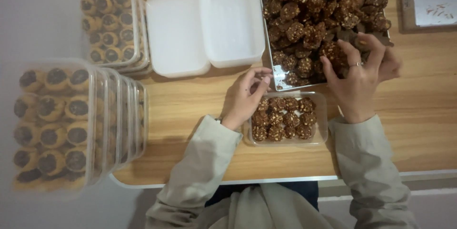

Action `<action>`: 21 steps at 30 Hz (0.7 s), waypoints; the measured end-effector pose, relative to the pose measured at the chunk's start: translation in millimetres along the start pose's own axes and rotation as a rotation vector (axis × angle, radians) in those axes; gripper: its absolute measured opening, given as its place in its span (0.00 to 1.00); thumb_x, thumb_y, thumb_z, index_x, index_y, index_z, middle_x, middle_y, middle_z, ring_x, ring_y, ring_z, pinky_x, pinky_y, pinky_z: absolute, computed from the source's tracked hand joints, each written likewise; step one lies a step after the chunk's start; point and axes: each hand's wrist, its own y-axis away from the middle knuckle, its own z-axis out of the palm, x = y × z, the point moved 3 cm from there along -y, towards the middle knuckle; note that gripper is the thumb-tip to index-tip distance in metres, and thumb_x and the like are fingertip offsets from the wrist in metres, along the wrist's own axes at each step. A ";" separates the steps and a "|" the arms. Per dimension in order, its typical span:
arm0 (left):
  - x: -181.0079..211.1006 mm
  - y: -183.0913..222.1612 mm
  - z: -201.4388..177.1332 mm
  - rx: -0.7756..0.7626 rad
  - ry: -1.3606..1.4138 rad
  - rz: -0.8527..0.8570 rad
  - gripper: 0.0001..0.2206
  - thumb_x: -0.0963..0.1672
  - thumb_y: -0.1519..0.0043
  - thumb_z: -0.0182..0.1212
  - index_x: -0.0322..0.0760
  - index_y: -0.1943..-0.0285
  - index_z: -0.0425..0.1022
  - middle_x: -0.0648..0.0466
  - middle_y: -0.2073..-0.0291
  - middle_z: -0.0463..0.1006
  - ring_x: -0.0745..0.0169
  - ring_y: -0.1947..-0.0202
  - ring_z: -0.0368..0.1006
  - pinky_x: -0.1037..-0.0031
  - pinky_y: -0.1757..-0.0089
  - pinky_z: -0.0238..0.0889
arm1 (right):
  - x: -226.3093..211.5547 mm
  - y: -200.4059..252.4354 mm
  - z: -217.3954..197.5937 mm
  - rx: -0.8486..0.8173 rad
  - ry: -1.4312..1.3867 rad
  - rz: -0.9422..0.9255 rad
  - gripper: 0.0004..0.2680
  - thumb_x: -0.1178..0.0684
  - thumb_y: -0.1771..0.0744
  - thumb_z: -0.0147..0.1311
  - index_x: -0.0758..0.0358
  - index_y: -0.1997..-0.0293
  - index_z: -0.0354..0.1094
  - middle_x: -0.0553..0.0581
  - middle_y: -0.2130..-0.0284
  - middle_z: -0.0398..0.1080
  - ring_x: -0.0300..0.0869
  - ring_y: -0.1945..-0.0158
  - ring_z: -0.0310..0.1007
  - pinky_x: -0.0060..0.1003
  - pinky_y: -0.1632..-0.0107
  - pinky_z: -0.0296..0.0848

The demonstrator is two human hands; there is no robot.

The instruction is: Arranging chocolate clusters from a large metal tray into a smaller plastic container for packaging.

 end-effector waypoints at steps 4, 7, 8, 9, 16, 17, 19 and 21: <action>-1.1 -0.2 1.0 0.031 0.164 0.054 0.14 0.47 0.34 0.53 0.40 0.43 0.71 0.55 0.50 0.78 0.67 0.61 0.78 0.81 0.63 0.72 | -10.0 1.6 3.0 0.040 -0.064 -0.012 0.07 0.57 0.31 0.77 0.58 0.54 0.80 0.62 0.40 0.63 0.57 0.39 0.47 0.52 0.36 0.52; 8.7 2.9 -4.7 0.024 0.010 0.006 0.15 0.51 0.34 0.50 0.46 0.43 0.72 0.60 0.50 0.80 0.71 0.61 0.80 0.85 0.69 0.70 | -12.2 4.6 6.4 0.043 -0.061 -0.056 0.05 0.57 0.31 0.75 0.53 0.60 0.81 0.58 0.38 0.64 0.56 0.39 0.47 0.50 0.38 0.49; 10.2 3.6 -5.2 0.017 -0.009 -0.018 0.16 0.52 0.34 0.49 0.47 0.43 0.72 0.61 0.49 0.80 0.71 0.60 0.80 0.84 0.68 0.71 | -11.9 6.1 7.8 0.038 -0.065 -0.094 0.05 0.57 0.31 0.74 0.51 0.60 0.80 0.57 0.38 0.65 0.57 0.41 0.49 0.50 0.41 0.48; 8.4 2.5 -3.7 0.014 -0.009 -0.013 0.16 0.52 0.34 0.49 0.47 0.43 0.72 0.61 0.49 0.80 0.71 0.60 0.80 0.84 0.68 0.71 | -7.5 9.0 13.7 0.041 -0.061 -0.093 0.05 0.57 0.31 0.74 0.51 0.60 0.80 0.57 0.38 0.65 0.57 0.41 0.49 0.50 0.41 0.48; -2.8 0.3 2.1 0.044 0.154 0.059 0.14 0.49 0.34 0.53 0.40 0.44 0.72 0.55 0.49 0.79 0.65 0.61 0.80 0.79 0.60 0.74 | -1.0 18.9 27.8 0.014 0.110 -0.132 0.17 0.25 0.37 0.74 0.43 0.61 0.80 0.48 0.35 0.64 0.53 0.36 0.47 0.49 0.37 0.42; -2.2 0.5 1.7 0.038 0.150 0.052 0.16 0.50 0.34 0.52 0.40 0.43 0.72 0.54 0.49 0.79 0.65 0.60 0.80 0.79 0.60 0.74 | -0.7 19.6 28.4 0.005 0.134 -0.133 0.18 0.23 0.38 0.73 0.42 0.61 0.81 0.48 0.34 0.64 0.53 0.37 0.47 0.49 0.36 0.41; 1.0 1.1 -0.1 0.033 0.071 0.035 0.16 0.51 0.34 0.51 0.43 0.43 0.72 0.57 0.50 0.80 0.68 0.61 0.80 0.83 0.65 0.72 | -1.7 18.9 27.5 -0.013 0.136 -0.132 0.18 0.23 0.37 0.71 0.42 0.60 0.82 0.49 0.33 0.63 0.53 0.36 0.48 0.50 0.36 0.41; 7.4 2.9 -2.9 0.028 -0.009 0.018 0.16 0.52 0.34 0.49 0.46 0.43 0.71 0.60 0.51 0.80 0.70 0.62 0.80 0.86 0.70 0.70 | -3.0 17.7 25.4 -0.032 0.138 -0.132 0.18 0.23 0.36 0.69 0.42 0.59 0.82 0.50 0.33 0.62 0.54 0.36 0.48 0.50 0.35 0.41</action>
